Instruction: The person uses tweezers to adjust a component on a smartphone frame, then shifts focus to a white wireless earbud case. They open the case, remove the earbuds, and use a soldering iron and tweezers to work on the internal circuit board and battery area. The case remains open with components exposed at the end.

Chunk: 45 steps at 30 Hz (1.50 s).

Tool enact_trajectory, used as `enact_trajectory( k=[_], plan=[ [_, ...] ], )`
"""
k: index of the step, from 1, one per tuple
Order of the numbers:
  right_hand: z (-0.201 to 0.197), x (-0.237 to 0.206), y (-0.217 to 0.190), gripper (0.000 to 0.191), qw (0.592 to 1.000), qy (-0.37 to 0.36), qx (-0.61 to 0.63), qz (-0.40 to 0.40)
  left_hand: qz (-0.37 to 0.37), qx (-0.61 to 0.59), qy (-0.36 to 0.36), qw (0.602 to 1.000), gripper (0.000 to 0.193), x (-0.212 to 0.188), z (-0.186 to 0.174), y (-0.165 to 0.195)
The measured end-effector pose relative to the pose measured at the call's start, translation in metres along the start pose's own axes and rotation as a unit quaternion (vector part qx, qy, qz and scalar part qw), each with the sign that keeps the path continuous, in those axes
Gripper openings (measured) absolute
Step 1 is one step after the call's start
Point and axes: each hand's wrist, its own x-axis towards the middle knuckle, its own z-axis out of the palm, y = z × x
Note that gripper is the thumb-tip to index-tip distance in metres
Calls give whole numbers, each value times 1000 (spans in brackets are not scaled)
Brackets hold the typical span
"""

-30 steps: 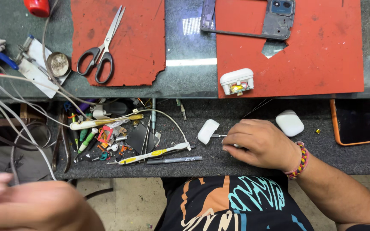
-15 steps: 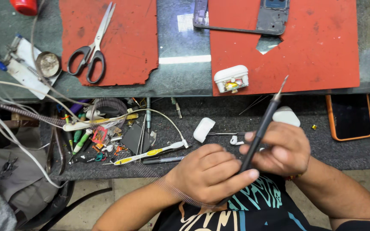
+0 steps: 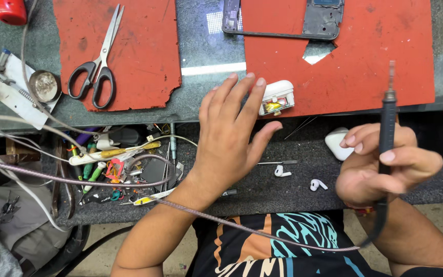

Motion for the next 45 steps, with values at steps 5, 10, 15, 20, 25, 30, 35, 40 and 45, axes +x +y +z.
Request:
enact_trajectory(
  k=[5, 10, 15, 20, 25, 30, 35, 40, 45],
  plan=[
    [-6, -5, -10, 62, 990, -39, 64, 120, 9, -17, -7, 1000, 49, 2, 5, -7],
    [-18, 0, -13, 70, 971, -84, 122, 186, 30, -68, 22, 997, 52, -6, 7, -11],
    [-24, 6, -12, 70, 939, -69, 221, 254, 41, -102, 26, 994, 49, -13, 7, -16],
    [-34, 20, -10, 27, 921, -89, 248, 287, 38, -113, 46, 992, 45, -13, 10, -19],
    [-31, 23, -10, 17, 909, -105, 249, 317, 36, -120, 27, 992, 40, -15, 12, -22],
    [-25, 25, -18, 16, 893, -108, 265, 348, 32, -120, 13, 992, 39, -15, 11, -23],
    [-16, 37, -16, 15, 878, -138, 291, 352, 34, -118, 11, 992, 37, -15, 11, -22],
    [4, 22, -22, 29, 941, -156, 173, 246, 31, -131, 45, 990, 35, -15, 16, -19],
    [9, 16, -20, 39, 955, -231, 50, 180, 21, -133, 47, 990, 37, -16, 17, -17]
  ],
)
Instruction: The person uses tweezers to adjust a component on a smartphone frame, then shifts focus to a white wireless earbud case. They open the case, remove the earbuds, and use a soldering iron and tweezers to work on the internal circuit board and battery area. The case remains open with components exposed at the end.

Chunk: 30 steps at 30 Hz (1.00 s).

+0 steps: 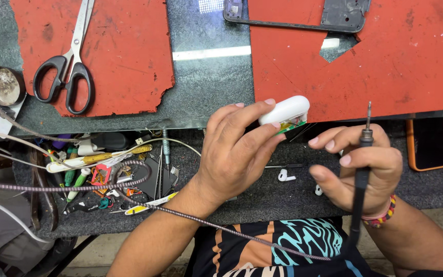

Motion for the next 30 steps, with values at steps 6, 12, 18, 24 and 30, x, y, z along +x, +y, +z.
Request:
enact_trajectory(
  k=[6, 12, 18, 24, 30],
  plan=[
    [5, -1, 2, 50, 992, -13, -122, -4, 20, -28, -2, 999, 38, -1, 3, 6],
    [4, 0, 5, 49, 990, 7, -141, -16, 23, -37, -4, 999, 41, -1, 4, 7],
    [3, 4, 2, 56, 977, 51, -199, -47, 53, -47, 0, 997, 48, -3, -1, 6],
    [1, 5, 5, 55, 983, 56, -159, -73, 69, -66, -2, 995, 51, -3, -2, 6],
    [0, 3, 8, 56, 983, 63, -155, -80, 64, -74, -2, 995, 51, -2, -2, 5]
  ],
)
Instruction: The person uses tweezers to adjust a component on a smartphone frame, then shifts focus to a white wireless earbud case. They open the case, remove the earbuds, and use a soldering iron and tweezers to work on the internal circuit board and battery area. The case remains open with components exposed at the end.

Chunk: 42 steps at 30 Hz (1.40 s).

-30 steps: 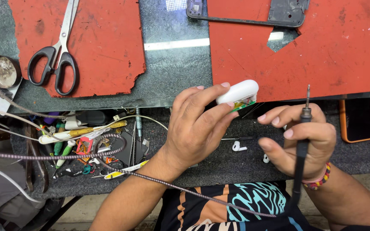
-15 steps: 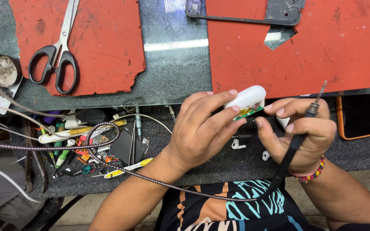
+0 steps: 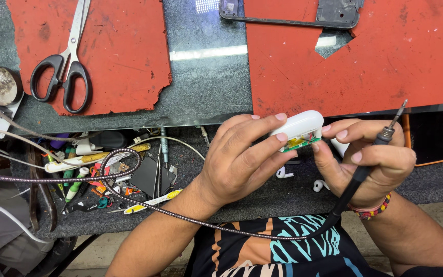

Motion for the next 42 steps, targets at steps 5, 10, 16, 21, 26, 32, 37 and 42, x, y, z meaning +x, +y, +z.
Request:
enact_trajectory(
  k=[5, 10, 16, 21, 26, 32, 37, 42],
  plan=[
    [1, -1, -2, 54, 1000, 12, 23, 3, 7, -5, -1, 1000, 49, -1, -1, 2],
    [1, 0, 0, 54, 1000, 4, 29, -4, 12, -22, -2, 1000, 48, -3, -2, 3],
    [-2, -1, -3, 54, 1000, -7, 25, 0, -21, -53, -15, 998, 48, -4, 0, 3],
    [2, 0, -3, 53, 1000, 1, 20, -1, -48, -104, 5, 993, 46, -6, 6, 4],
    [0, 1, -4, 44, 997, -2, 77, 12, -56, -111, 28, 992, 43, -9, 8, 1],
    [-4, 3, -1, 48, 944, 7, 294, 148, -80, -70, 44, 993, 41, -10, 6, -8],
    [-16, 3, 1, 54, 906, -64, 367, 199, -80, 10, 24, 996, 44, -9, 4, -11],
    [-24, 5, 2, 14, 890, -40, 372, 259, -69, 18, 22, 997, 45, -4, 3, -12]
  ],
)
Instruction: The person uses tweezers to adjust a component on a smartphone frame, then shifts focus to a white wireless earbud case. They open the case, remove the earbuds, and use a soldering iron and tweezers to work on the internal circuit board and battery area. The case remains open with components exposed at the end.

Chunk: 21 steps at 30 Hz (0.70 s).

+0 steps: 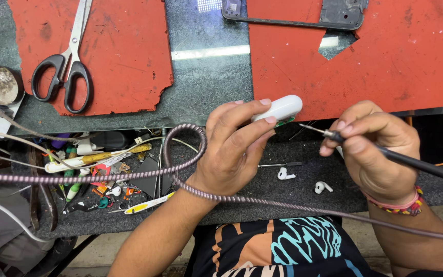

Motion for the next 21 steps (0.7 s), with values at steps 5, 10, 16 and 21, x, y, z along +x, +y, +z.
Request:
enact_trajectory(
  k=[5, 10, 16, 21],
  plan=[
    [-2, 1, -5, 15, 998, 2, -66, -7, -5, -2, -12, 1000, 45, 2, -6, 2],
    [-3, 2, -4, 14, 996, 10, -89, -14, -12, -2, -27, 1000, 46, 3, -6, 4],
    [-3, 1, -2, 13, 996, 27, -82, -11, -4, -6, -27, 1000, 49, 3, -6, 2],
    [-1, 2, -1, 14, 994, 38, -101, 0, -7, -7, -19, 1000, 47, 2, -5, 2]
  ],
)
